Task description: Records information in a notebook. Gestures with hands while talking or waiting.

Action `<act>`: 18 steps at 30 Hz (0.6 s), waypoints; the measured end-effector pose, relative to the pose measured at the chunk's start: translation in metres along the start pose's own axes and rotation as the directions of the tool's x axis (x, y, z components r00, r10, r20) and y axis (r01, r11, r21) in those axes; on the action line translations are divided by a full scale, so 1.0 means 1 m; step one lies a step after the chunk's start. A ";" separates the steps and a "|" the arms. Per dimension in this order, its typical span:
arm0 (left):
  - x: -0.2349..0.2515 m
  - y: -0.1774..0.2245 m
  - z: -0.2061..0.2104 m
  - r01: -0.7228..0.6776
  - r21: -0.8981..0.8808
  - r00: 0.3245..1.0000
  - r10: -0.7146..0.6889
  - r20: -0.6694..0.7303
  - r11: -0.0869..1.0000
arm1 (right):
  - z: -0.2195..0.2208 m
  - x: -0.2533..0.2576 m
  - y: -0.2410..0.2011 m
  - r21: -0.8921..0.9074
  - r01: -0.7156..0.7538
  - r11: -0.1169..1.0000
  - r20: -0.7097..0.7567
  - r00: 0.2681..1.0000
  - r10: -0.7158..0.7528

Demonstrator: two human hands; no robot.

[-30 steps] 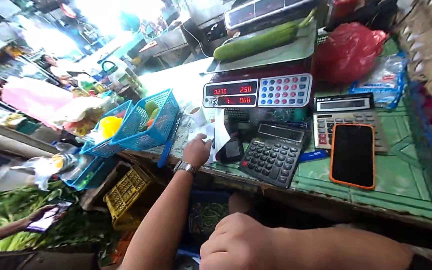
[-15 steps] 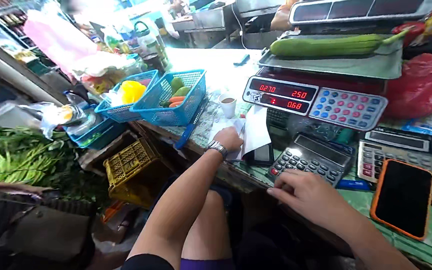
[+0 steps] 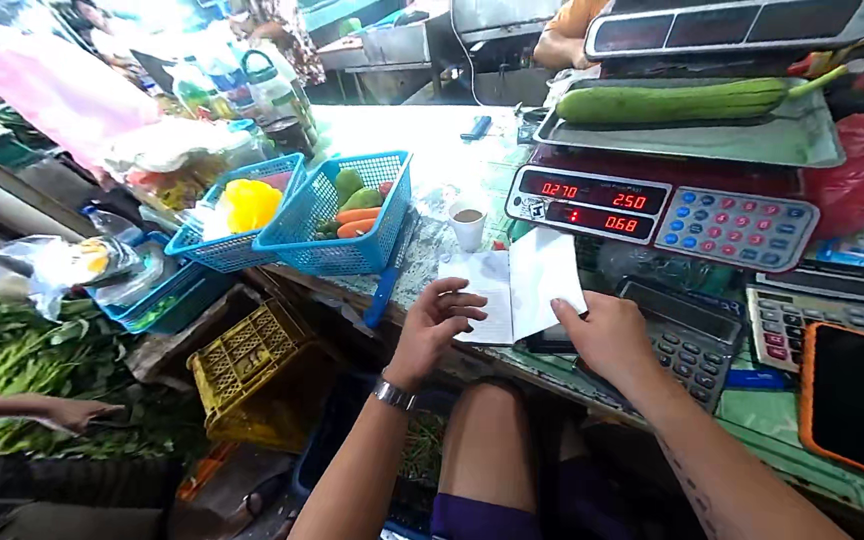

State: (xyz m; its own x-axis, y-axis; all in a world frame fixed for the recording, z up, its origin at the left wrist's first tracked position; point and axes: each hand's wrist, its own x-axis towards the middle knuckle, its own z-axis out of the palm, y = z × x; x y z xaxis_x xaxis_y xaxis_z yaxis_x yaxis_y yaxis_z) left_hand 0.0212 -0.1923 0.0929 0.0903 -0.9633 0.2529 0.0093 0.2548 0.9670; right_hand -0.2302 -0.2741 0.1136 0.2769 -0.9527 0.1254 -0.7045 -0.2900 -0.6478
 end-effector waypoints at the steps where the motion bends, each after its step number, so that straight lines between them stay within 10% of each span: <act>1: -0.004 -0.001 -0.011 -0.021 -0.050 0.998 0.018 -0.054 0.999 | 0.000 -0.006 0.004 -0.009 0.007 1.000 -0.033 0.999 -0.007; 10: 0.011 -0.026 -0.034 0.052 -0.367 0.886 -0.213 -0.413 0.929 | -0.014 -0.049 0.019 -0.193 -0.135 0.972 -0.192 0.977 0.098; 14: 0.019 -0.033 -0.045 0.031 -0.413 0.944 -0.163 -0.287 0.910 | 0.000 -0.069 -0.034 -0.369 0.150 0.917 -0.279 0.923 -0.264; 18: 0.022 -0.035 -0.054 0.044 -0.311 0.959 -0.127 -0.253 0.950 | 0.052 -0.067 -0.077 -0.332 0.501 0.799 0.119 0.863 -0.491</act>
State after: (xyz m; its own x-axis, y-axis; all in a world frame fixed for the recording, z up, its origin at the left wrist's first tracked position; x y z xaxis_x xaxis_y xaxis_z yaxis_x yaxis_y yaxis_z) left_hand 0.0763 -0.2179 0.0634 0.3369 -0.9349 0.1113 0.3222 0.2256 0.9194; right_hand -0.1602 -0.1835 0.1159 0.6626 -0.6688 0.3372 -0.6413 -0.7391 -0.2058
